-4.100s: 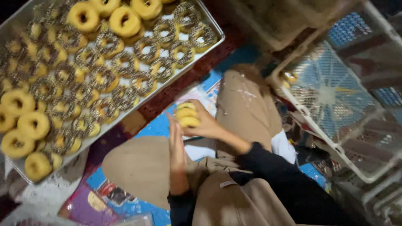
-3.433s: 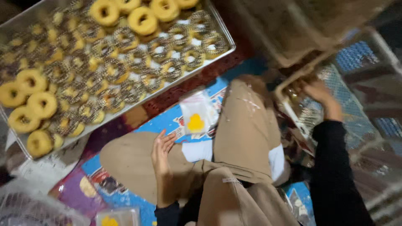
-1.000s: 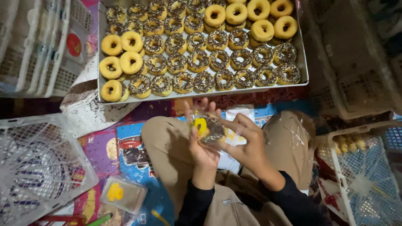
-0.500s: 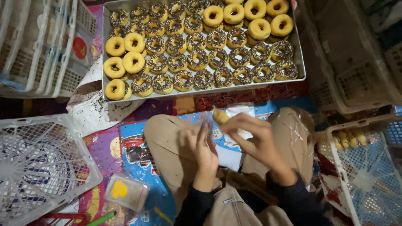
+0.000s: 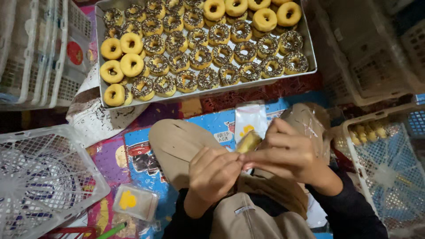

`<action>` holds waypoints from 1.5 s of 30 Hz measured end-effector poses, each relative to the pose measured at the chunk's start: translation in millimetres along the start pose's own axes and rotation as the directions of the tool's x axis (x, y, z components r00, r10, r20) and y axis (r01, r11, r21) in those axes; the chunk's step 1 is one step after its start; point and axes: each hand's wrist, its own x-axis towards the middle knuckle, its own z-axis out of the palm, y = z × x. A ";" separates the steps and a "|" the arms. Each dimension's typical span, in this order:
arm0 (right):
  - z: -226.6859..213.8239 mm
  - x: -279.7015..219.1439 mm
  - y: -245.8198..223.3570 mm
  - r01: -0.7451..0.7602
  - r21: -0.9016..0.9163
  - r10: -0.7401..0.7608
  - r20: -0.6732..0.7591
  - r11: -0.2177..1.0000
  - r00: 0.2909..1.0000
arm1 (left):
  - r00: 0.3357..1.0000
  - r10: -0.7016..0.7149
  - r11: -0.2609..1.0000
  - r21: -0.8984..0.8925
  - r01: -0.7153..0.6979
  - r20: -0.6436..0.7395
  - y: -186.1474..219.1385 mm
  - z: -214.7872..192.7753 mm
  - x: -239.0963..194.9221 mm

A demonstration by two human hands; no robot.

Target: The person sits on the floor and repeatedly picks donuts from a metal tray, places them into small clear plastic bags, and sets the filled bags into a white plastic basket. The donuts are plain and chocolate-sprinkled.

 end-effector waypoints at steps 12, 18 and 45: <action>-22.9 -60.2 109.2 -0.427 -0.854 0.681 -0.124 0.297 0.721 | 0.724 -0.689 0.573 -0.628 0.527 -0.021 -41.4 9.1 -42.4; 111.0 -77.4 136.8 -0.439 0.443 0.358 0.258 0.781 0.897 | 0.244 -0.968 0.242 0.036 0.969 -0.050 -97.8 50.4 -58.6; 177.1 -146.8 309.4 -0.329 -0.795 0.793 0.286 0.510 0.538 | 0.761 -0.642 0.614 0.531 0.584 -0.095 -216.0 196.1 -138.7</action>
